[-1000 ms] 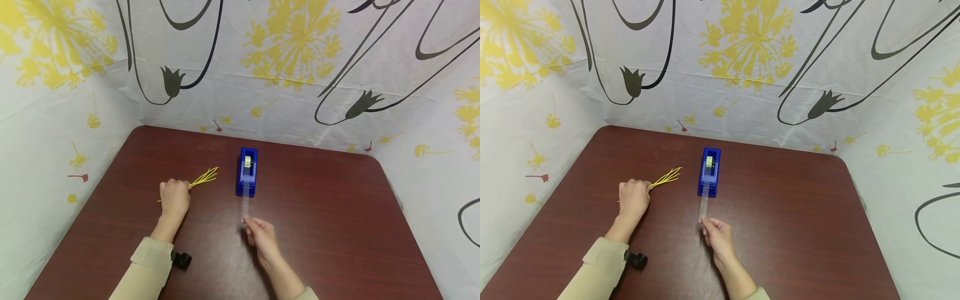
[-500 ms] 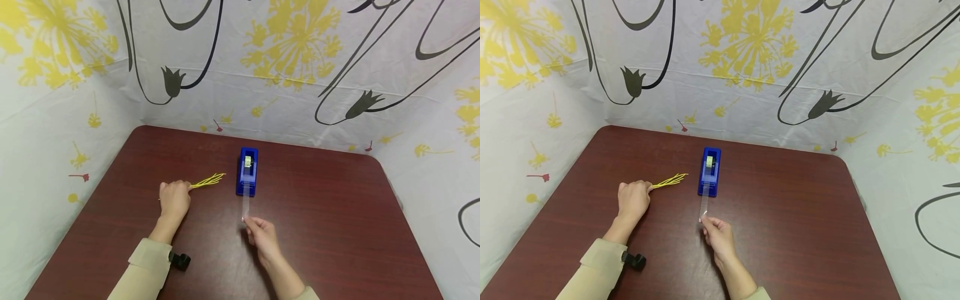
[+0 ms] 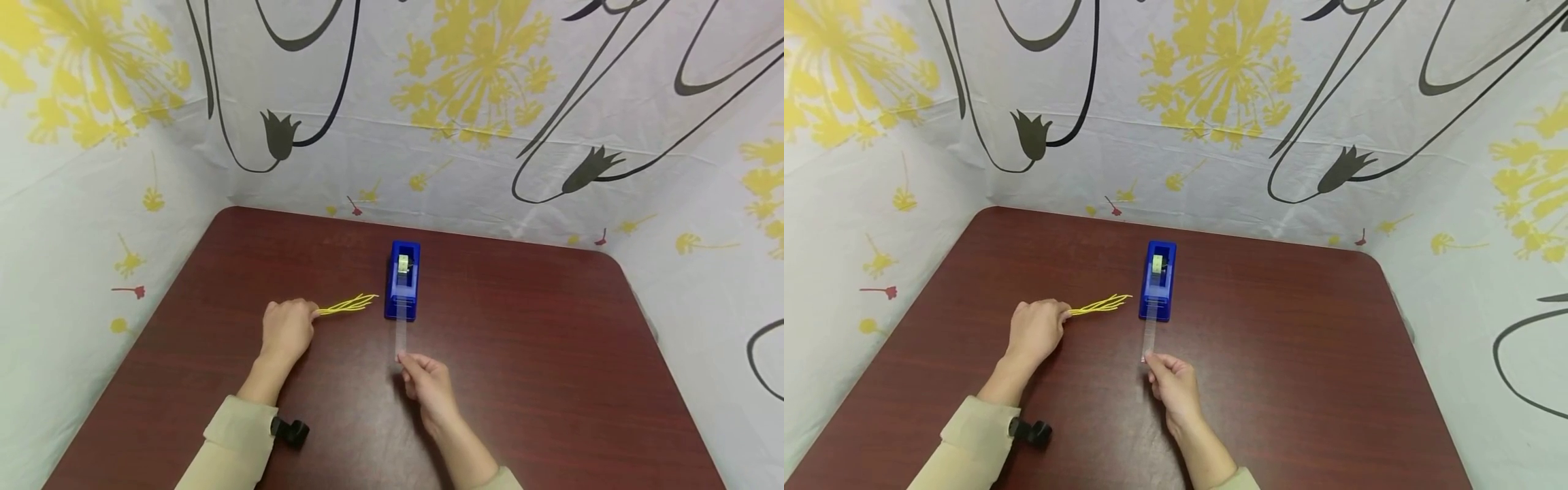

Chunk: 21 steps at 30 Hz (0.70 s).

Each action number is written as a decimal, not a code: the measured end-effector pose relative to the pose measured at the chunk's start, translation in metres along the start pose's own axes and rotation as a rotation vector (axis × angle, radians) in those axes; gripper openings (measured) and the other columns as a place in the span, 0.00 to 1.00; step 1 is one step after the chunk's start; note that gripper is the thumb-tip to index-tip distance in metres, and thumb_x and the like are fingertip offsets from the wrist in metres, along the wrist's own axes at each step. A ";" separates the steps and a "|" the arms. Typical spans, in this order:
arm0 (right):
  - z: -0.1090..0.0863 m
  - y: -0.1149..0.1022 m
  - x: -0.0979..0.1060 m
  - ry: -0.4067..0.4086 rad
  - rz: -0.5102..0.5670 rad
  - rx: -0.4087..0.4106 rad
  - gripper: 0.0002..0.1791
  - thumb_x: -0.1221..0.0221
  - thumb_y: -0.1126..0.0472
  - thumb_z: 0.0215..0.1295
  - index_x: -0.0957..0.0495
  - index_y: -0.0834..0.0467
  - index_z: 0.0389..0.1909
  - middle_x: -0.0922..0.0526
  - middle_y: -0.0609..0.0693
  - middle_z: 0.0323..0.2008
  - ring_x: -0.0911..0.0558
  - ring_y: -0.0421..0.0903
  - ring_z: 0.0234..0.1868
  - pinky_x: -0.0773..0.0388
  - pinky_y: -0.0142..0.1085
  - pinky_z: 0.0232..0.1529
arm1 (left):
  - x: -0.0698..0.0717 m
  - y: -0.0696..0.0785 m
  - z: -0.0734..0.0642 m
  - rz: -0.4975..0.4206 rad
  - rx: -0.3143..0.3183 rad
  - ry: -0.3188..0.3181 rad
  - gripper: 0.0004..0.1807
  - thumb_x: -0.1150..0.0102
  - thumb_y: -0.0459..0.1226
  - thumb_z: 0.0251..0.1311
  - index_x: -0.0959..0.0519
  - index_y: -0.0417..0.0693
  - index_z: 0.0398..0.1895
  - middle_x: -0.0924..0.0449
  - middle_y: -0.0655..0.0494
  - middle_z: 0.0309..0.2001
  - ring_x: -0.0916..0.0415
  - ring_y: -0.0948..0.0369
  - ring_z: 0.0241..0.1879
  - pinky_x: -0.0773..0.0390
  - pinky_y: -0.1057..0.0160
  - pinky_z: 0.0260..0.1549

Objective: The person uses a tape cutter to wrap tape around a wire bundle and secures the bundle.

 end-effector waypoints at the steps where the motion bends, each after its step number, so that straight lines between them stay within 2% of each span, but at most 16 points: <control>1: 0.000 0.000 0.000 0.000 -0.001 0.000 0.10 0.38 0.63 0.69 0.16 0.66 0.32 0.29 0.43 0.16 0.41 0.34 0.13 0.46 0.27 0.17 | 0.000 0.001 0.000 -0.001 -0.004 -0.014 0.03 0.32 0.36 0.63 0.12 0.50 0.31 0.15 0.52 0.29 0.17 0.51 0.32 0.31 0.51 0.35; 5: 0.000 0.000 0.000 0.001 -0.004 -0.003 0.10 0.38 0.62 0.69 0.16 0.66 0.32 0.29 0.43 0.16 0.41 0.34 0.13 0.46 0.27 0.18 | 0.002 0.003 -0.001 -0.009 -0.019 -0.073 0.09 0.32 0.36 0.63 0.15 0.52 0.24 0.18 0.57 0.23 0.21 0.56 0.26 0.34 0.54 0.32; 8: -0.001 0.000 0.000 0.001 -0.004 -0.004 0.10 0.38 0.62 0.69 0.16 0.66 0.32 0.29 0.42 0.16 0.41 0.35 0.13 0.46 0.27 0.18 | 0.004 0.003 -0.001 -0.010 -0.033 -0.117 0.18 0.33 0.36 0.64 0.24 0.53 0.15 0.27 0.60 0.17 0.30 0.60 0.21 0.34 0.54 0.32; 10: -0.001 0.000 0.000 0.001 -0.002 -0.003 0.10 0.38 0.62 0.69 0.16 0.66 0.32 0.29 0.42 0.16 0.41 0.35 0.13 0.46 0.27 0.18 | 0.005 0.004 -0.001 -0.010 -0.042 -0.147 0.21 0.34 0.36 0.65 0.28 0.53 0.13 0.32 0.60 0.15 0.33 0.60 0.19 0.33 0.53 0.33; 16: -0.001 0.000 -0.001 0.001 0.005 -0.001 0.10 0.38 0.62 0.70 0.16 0.66 0.31 0.29 0.43 0.16 0.41 0.35 0.13 0.46 0.27 0.17 | 0.001 0.006 -0.002 -0.042 -0.060 -0.232 0.14 0.36 0.38 0.67 0.19 0.55 0.20 0.23 0.63 0.20 0.27 0.61 0.24 0.29 0.51 0.36; 21: -0.001 0.000 -0.001 -0.001 0.010 -0.001 0.11 0.38 0.62 0.70 0.16 0.65 0.31 0.29 0.42 0.15 0.41 0.34 0.13 0.46 0.27 0.17 | -0.002 0.010 -0.004 -0.082 -0.090 -0.251 0.14 0.37 0.38 0.68 0.18 0.56 0.22 0.23 0.65 0.20 0.29 0.63 0.22 0.29 0.52 0.34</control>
Point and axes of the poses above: each hand's wrist, its own z-axis towards the middle knuckle, its own x-axis out of the back of the hand, y = z × x, the point moved 5 cm from there along z, towards the middle knuckle
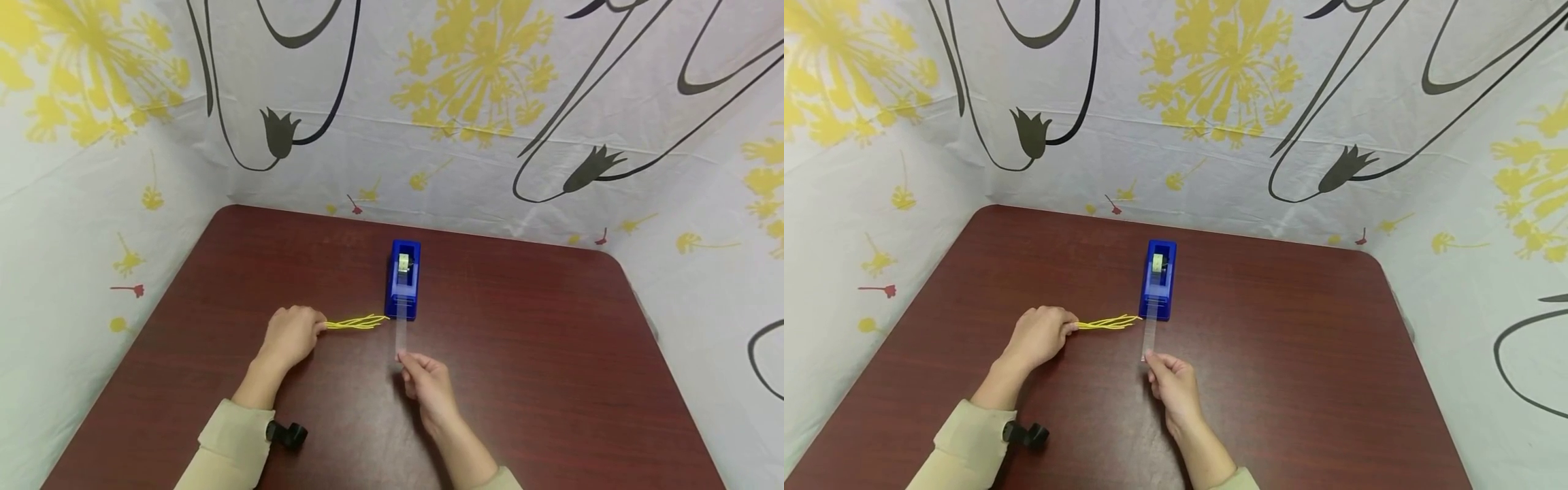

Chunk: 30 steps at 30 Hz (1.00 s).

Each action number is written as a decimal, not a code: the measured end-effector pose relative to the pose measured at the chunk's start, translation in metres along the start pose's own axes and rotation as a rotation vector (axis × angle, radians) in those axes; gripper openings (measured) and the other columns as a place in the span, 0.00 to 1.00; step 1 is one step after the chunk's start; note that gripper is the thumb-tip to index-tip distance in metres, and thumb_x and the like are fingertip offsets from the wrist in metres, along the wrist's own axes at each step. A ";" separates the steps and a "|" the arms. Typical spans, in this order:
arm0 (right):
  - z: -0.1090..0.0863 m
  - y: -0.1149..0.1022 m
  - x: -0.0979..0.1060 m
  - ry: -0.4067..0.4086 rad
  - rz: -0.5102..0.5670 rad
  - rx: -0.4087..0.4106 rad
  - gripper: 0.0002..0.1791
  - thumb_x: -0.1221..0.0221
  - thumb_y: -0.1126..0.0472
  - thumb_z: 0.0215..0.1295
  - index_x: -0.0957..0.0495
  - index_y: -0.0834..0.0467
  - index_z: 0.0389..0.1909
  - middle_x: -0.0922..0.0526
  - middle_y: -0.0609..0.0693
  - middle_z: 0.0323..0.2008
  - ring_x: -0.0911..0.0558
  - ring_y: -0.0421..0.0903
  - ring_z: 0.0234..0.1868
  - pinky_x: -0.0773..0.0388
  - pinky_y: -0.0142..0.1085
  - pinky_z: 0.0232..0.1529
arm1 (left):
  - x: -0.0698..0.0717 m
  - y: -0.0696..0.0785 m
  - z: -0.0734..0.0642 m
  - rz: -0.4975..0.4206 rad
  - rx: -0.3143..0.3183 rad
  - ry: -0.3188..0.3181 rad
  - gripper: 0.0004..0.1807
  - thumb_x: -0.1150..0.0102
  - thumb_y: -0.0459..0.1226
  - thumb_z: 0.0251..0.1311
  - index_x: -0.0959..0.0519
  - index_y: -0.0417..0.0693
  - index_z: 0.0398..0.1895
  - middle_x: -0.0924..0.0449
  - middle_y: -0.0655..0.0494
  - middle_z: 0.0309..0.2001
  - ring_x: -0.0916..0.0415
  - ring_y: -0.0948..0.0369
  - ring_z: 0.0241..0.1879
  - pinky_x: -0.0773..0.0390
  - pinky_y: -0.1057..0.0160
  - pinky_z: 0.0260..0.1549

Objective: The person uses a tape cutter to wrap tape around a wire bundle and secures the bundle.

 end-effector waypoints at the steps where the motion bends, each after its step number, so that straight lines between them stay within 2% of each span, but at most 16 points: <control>1: 0.000 0.000 0.000 0.000 0.001 0.000 0.11 0.38 0.61 0.70 0.16 0.65 0.31 0.29 0.42 0.15 0.41 0.34 0.13 0.46 0.27 0.17 | -0.001 0.001 0.000 -0.003 -0.010 0.002 0.14 0.37 0.38 0.68 0.18 0.56 0.21 0.24 0.65 0.20 0.30 0.63 0.22 0.28 0.52 0.34; 5: 0.000 0.000 0.000 0.000 0.008 -0.001 0.10 0.37 0.62 0.69 0.16 0.64 0.31 0.29 0.42 0.15 0.41 0.35 0.13 0.46 0.27 0.17 | -0.005 0.006 -0.001 -0.006 -0.038 -0.001 0.15 0.36 0.38 0.68 0.19 0.57 0.20 0.24 0.65 0.20 0.30 0.63 0.21 0.26 0.50 0.37; 11: -0.001 -0.001 -0.001 -0.003 0.012 0.003 0.10 0.37 0.62 0.69 0.16 0.62 0.29 0.30 0.43 0.15 0.40 0.35 0.14 0.45 0.27 0.18 | -0.012 0.018 0.000 -0.037 -0.060 -0.014 0.08 0.36 0.39 0.67 0.13 0.58 0.29 0.16 0.63 0.29 0.21 0.61 0.29 0.23 0.48 0.44; 16: -0.001 -0.003 -0.002 -0.003 0.014 0.009 0.09 0.37 0.63 0.68 0.16 0.61 0.28 0.30 0.42 0.15 0.41 0.35 0.14 0.46 0.27 0.18 | -0.017 0.030 0.002 -0.042 -0.104 -0.020 0.10 0.35 0.39 0.67 0.15 0.59 0.26 0.19 0.64 0.26 0.22 0.61 0.27 0.24 0.51 0.40; 24: -0.003 -0.005 -0.003 -0.009 0.011 0.023 0.08 0.37 0.65 0.69 0.16 0.61 0.28 0.30 0.43 0.15 0.41 0.35 0.14 0.46 0.27 0.18 | -0.024 0.052 0.004 -0.073 -0.153 -0.009 0.07 0.36 0.39 0.67 0.13 0.57 0.30 0.15 0.62 0.32 0.17 0.59 0.35 0.23 0.49 0.44; 30: -0.003 -0.004 -0.003 -0.011 0.014 0.017 0.08 0.37 0.65 0.69 0.16 0.62 0.29 0.30 0.43 0.16 0.41 0.35 0.14 0.46 0.27 0.18 | -0.027 0.068 0.004 -0.098 -0.191 -0.016 0.07 0.37 0.39 0.68 0.12 0.55 0.31 0.16 0.63 0.31 0.18 0.60 0.34 0.24 0.50 0.44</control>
Point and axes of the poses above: each hand's wrist, its own z-axis towards the middle knuckle, its own x-axis out of the back of the hand, y = z × x, the point moved 5 cm from there along z, towards the middle knuckle
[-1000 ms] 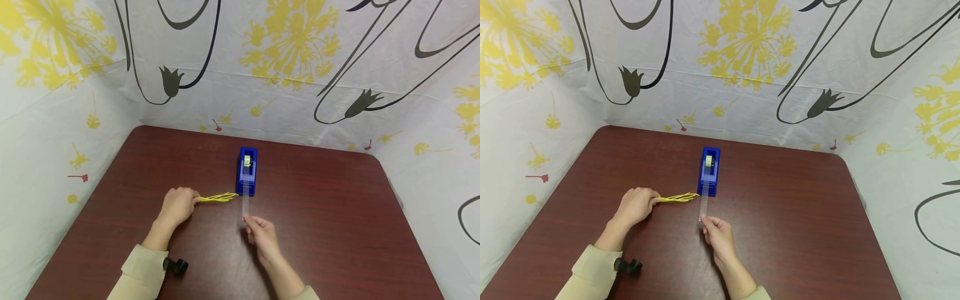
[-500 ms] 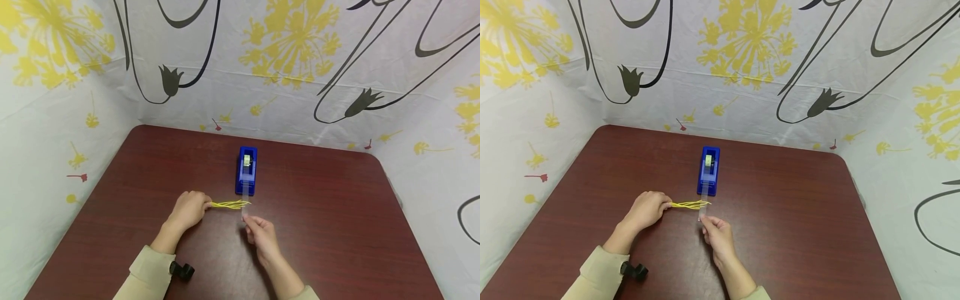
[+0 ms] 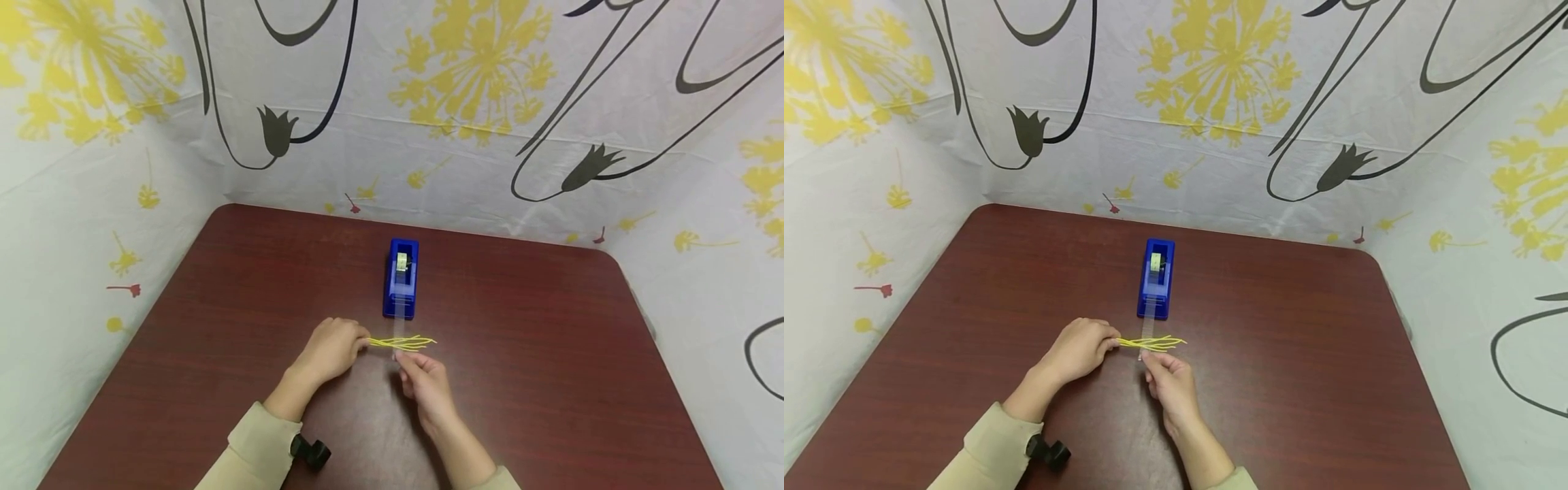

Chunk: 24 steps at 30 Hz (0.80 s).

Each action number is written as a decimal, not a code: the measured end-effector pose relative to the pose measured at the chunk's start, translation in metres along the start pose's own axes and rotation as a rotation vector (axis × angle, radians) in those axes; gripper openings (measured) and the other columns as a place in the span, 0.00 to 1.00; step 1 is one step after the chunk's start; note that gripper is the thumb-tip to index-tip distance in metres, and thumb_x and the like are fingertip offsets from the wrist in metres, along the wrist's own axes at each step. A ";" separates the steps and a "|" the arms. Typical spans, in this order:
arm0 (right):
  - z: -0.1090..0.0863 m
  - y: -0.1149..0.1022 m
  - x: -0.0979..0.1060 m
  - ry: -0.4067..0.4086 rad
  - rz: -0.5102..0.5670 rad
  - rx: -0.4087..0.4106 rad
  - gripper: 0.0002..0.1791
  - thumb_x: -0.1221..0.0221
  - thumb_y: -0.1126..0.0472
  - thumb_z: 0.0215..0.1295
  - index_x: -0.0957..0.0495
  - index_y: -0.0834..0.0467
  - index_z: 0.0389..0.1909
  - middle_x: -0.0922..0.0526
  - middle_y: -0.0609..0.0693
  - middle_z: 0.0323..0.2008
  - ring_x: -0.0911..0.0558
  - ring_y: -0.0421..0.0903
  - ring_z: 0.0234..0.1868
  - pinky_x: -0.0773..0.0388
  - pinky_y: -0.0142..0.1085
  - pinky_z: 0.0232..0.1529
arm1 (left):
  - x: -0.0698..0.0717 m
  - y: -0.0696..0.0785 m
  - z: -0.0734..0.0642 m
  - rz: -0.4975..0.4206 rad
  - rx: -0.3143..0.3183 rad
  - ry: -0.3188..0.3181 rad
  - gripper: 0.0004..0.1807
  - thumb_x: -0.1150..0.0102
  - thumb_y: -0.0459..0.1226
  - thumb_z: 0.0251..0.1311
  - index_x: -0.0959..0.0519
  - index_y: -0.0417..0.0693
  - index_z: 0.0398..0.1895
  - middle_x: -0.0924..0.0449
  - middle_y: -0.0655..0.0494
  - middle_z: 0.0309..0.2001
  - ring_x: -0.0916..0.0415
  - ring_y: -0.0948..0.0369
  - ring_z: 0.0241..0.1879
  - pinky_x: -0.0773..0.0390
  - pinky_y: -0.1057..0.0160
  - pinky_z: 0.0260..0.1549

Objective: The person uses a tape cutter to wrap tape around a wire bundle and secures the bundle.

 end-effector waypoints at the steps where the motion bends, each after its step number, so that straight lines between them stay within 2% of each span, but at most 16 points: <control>1: 0.000 0.000 0.000 0.000 0.001 0.001 0.08 0.37 0.65 0.69 0.16 0.61 0.29 0.30 0.43 0.16 0.41 0.35 0.14 0.47 0.27 0.18 | 0.000 0.002 0.000 -0.001 -0.007 0.003 0.07 0.37 0.39 0.68 0.12 0.55 0.31 0.16 0.63 0.31 0.18 0.60 0.34 0.24 0.51 0.44; 9: 0.001 0.002 -0.001 0.005 0.003 0.004 0.07 0.38 0.66 0.69 0.15 0.63 0.31 0.30 0.43 0.16 0.41 0.34 0.14 0.46 0.27 0.18 | 0.002 0.015 0.002 -0.025 -0.042 0.028 0.06 0.36 0.39 0.67 0.12 0.55 0.31 0.17 0.64 0.30 0.19 0.60 0.32 0.25 0.53 0.41; 18: 0.002 0.006 -0.003 -0.002 0.009 0.011 0.07 0.39 0.67 0.68 0.16 0.62 0.30 0.31 0.43 0.16 0.42 0.34 0.13 0.47 0.26 0.18 | 0.000 0.024 0.003 0.028 -0.097 0.035 0.05 0.35 0.40 0.67 0.12 0.54 0.33 0.16 0.61 0.31 0.19 0.58 0.33 0.27 0.56 0.36; 24: 0.003 0.007 -0.004 -0.011 0.017 0.003 0.08 0.39 0.67 0.69 0.17 0.63 0.29 0.31 0.43 0.15 0.42 0.34 0.13 0.47 0.26 0.17 | 0.001 0.028 0.001 0.023 -0.129 0.054 0.05 0.35 0.39 0.66 0.13 0.54 0.32 0.17 0.62 0.30 0.20 0.60 0.32 0.28 0.58 0.34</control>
Point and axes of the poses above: each hand's wrist, its own z-axis towards the middle knuckle, its own x-axis out of the back of the hand, y = z × x, the point moved 5 cm from there along z, towards the middle knuckle
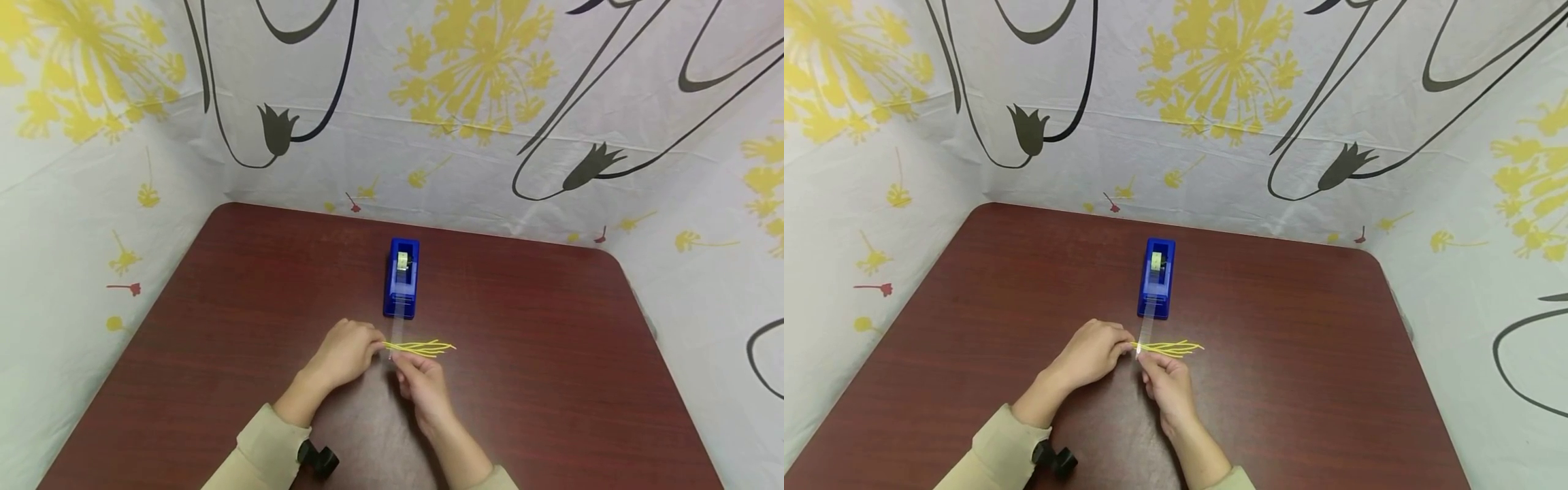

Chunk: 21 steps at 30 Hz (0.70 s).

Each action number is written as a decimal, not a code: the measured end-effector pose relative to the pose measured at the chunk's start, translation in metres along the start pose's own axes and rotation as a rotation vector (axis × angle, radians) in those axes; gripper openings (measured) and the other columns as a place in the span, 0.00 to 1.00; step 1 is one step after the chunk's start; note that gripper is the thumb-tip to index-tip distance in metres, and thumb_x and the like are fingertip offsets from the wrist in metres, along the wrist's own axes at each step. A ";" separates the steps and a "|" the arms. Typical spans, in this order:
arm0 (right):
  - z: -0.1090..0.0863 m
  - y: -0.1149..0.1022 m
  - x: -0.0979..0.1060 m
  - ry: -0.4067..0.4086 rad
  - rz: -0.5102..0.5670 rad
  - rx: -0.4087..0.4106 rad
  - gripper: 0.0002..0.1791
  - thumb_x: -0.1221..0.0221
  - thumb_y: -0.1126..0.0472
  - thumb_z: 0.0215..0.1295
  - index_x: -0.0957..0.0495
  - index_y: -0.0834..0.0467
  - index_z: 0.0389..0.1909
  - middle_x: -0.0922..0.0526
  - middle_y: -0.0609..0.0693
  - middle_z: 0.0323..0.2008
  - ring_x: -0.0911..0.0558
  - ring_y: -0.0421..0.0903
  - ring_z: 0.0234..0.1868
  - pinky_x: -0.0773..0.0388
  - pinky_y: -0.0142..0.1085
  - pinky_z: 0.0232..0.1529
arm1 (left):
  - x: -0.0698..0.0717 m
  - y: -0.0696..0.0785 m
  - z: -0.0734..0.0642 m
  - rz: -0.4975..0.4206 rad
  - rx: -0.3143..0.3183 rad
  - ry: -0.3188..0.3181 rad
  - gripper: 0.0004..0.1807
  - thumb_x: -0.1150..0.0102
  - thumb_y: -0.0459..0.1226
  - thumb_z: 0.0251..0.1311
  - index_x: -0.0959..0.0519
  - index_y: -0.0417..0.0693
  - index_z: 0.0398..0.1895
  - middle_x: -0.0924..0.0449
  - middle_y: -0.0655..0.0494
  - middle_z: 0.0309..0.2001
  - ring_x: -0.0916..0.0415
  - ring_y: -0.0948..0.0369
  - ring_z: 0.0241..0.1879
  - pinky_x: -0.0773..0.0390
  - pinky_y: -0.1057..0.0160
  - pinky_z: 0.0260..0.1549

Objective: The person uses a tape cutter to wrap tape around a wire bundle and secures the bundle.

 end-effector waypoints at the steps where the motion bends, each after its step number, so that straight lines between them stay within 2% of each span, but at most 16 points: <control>1: 0.000 0.000 0.000 0.000 0.000 -0.001 0.08 0.39 0.67 0.69 0.17 0.63 0.29 0.32 0.43 0.15 0.42 0.34 0.13 0.47 0.26 0.17 | 0.001 0.001 0.000 -0.003 -0.003 0.003 0.05 0.35 0.39 0.66 0.13 0.54 0.32 0.17 0.63 0.30 0.20 0.60 0.31 0.29 0.58 0.34; 10: 0.000 0.001 0.001 0.018 -0.010 -0.020 0.10 0.38 0.66 0.69 0.19 0.61 0.25 0.31 0.43 0.15 0.41 0.34 0.13 0.47 0.26 0.17 | 0.002 0.003 -0.001 -0.004 -0.007 -0.017 0.06 0.36 0.39 0.67 0.13 0.55 0.32 0.17 0.64 0.30 0.20 0.61 0.31 0.31 0.60 0.34; 21: 0.000 0.000 0.002 0.048 -0.044 -0.019 0.10 0.37 0.65 0.68 0.19 0.63 0.25 0.31 0.43 0.14 0.42 0.33 0.12 0.47 0.26 0.17 | 0.005 0.007 -0.001 0.006 -0.027 -0.016 0.04 0.35 0.38 0.66 0.12 0.54 0.34 0.18 0.63 0.29 0.22 0.63 0.29 0.35 0.62 0.32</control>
Point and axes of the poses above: each hand's wrist, its own z-axis towards the middle knuckle, its own x-axis out of the back of the hand, y = z × x, the point moved 5 cm from there along z, towards the middle knuckle
